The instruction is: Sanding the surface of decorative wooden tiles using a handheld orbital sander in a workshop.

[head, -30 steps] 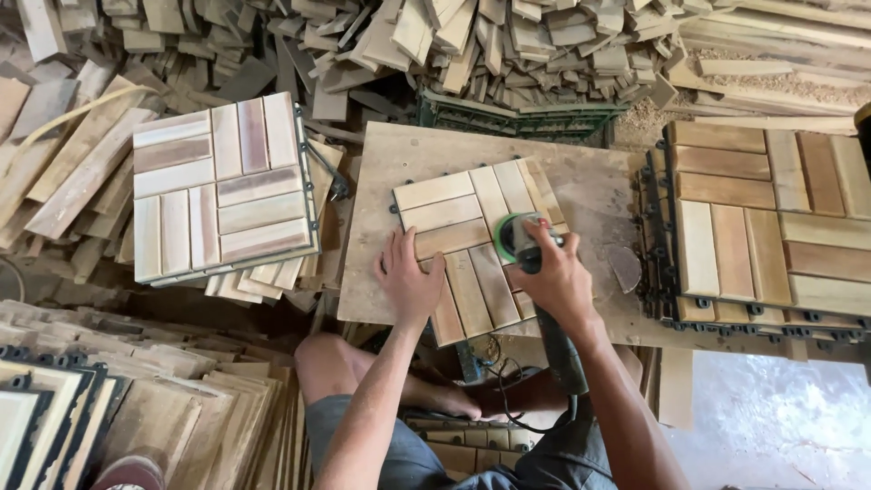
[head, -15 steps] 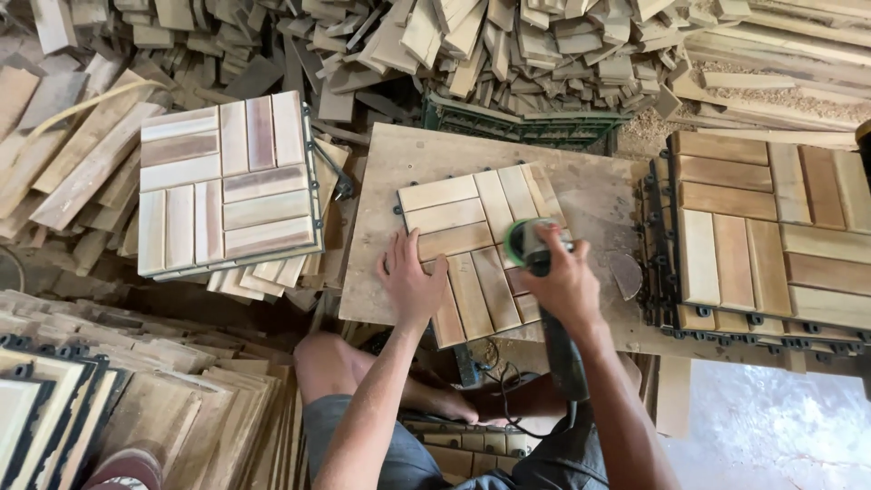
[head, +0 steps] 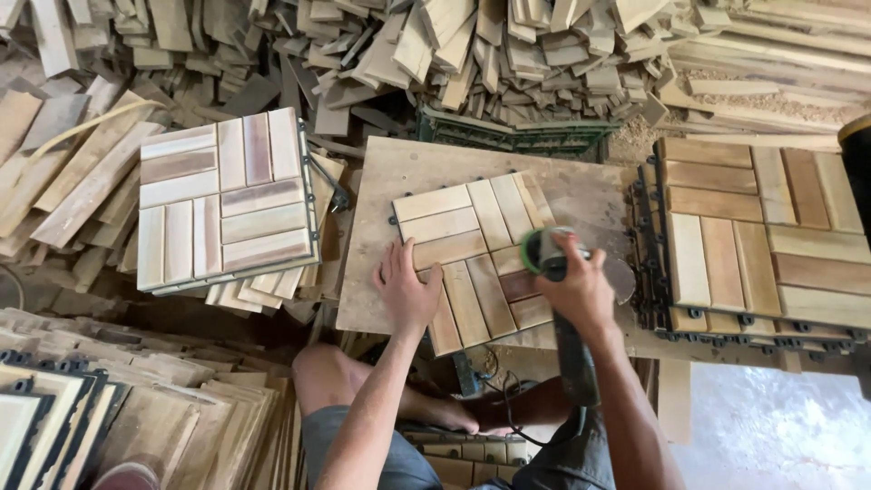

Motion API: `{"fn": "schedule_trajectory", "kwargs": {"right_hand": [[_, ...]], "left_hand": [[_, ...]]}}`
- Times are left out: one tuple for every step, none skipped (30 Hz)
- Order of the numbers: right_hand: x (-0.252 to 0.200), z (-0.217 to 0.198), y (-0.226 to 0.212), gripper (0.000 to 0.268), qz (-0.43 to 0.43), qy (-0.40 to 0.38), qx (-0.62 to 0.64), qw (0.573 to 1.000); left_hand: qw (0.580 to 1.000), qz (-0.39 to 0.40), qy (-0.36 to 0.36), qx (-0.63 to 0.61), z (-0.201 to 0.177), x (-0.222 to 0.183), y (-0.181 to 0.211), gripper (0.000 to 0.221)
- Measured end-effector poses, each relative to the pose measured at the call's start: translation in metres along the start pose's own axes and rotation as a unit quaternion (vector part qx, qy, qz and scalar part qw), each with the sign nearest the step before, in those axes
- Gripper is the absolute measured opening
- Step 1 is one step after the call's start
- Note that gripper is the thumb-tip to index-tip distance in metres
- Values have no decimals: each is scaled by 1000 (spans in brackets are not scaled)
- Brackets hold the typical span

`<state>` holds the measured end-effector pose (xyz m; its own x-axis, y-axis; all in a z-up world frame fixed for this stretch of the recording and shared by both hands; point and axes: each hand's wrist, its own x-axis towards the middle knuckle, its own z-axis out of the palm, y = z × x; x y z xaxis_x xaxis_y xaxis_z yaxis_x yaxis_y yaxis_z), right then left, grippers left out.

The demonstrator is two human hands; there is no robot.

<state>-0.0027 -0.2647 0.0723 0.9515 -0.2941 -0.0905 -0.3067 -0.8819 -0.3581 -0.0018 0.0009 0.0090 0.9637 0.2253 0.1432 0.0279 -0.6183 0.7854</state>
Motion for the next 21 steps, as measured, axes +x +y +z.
{"fn": "schedule_trajectory", "kwargs": {"right_hand": [[2, -7, -1, 77, -1, 0, -1, 1000], [3, -15, -3, 78, 8, 9, -5, 1000], [4, -21, -3, 80, 19, 16, -8, 1000], [1, -22, -4, 80, 19, 15, -9, 1000], [1, -23, -6, 80, 24, 15, -7, 1000], [1, -24, -8, 80, 29, 15, -4, 999], [-1, -19, -10, 80, 29, 14, -4, 999], [-2, -15, -11, 79, 20, 7, 5, 1000], [-6, -10, -11, 77, 13, -1, 14, 1000], [-13, -6, -18, 77, 17, -1, 16, 1000], [-17, -2, -26, 76, -6, -3, 10, 1000], [-22, 1, -34, 76, -29, -5, 5, 1000], [-22, 9, -35, 76, -27, -3, 8, 1000], [-21, 17, -37, 77, -44, -7, 6, 999], [-21, 24, -38, 77, -61, -11, 4, 998], [-25, 19, -44, 77, -59, -9, 7, 998], [-29, 14, -49, 77, -61, -20, 9, 998], [-32, 10, -55, 77, -64, -31, 11, 997], [-30, 11, -48, 77, -62, -31, 11, 998], [-28, 12, -41, 76, -63, -21, 0, 998], [-28, 14, -33, 74, -63, -13, -13, 998]], "left_hand": [[1000, 0, 1, -1, 4, 1, -4, 63], [1000, 5, 16, 12, 8, 2, -7, 64], [999, 9, 29, 27, 12, 1, -11, 66], [999, 8, 29, 27, 14, -1, -12, 66], [999, 11, 33, 32, 15, 0, -13, 66], [999, 14, 37, 38, 16, 1, -14, 66], [998, 13, 36, 39, 11, 1, -10, 66], [999, 9, 28, 21, 7, 1, -5, 64], [1000, 6, 16, 3, 2, 0, -1, 62], [1000, 8, 13, 5, 1, -1, -1, 62], [1000, 4, 5, -2, 1, 0, -1, 62], [1000, 0, -4, -9, 0, 0, -1, 62], [1000, 4, -5, -7, 0, 0, -1, 62], [1000, 2, -7, -15, -1, -1, -1, 62], [1000, -1, -8, -22, -1, -2, -1, 61], [1000, 2, -10, -20, -1, -2, -1, 61], [1000, 1, -7, -12, 0, -2, -1, 61], [1000, -1, -4, -3, 0, -2, -1, 61], [1000, 1, -6, -3, -1, -1, 1, 61], [1000, 3, -9, -4, -2, 0, 2, 60], [1000, 3, -14, -6, -3, -2, 3, 59]]}}
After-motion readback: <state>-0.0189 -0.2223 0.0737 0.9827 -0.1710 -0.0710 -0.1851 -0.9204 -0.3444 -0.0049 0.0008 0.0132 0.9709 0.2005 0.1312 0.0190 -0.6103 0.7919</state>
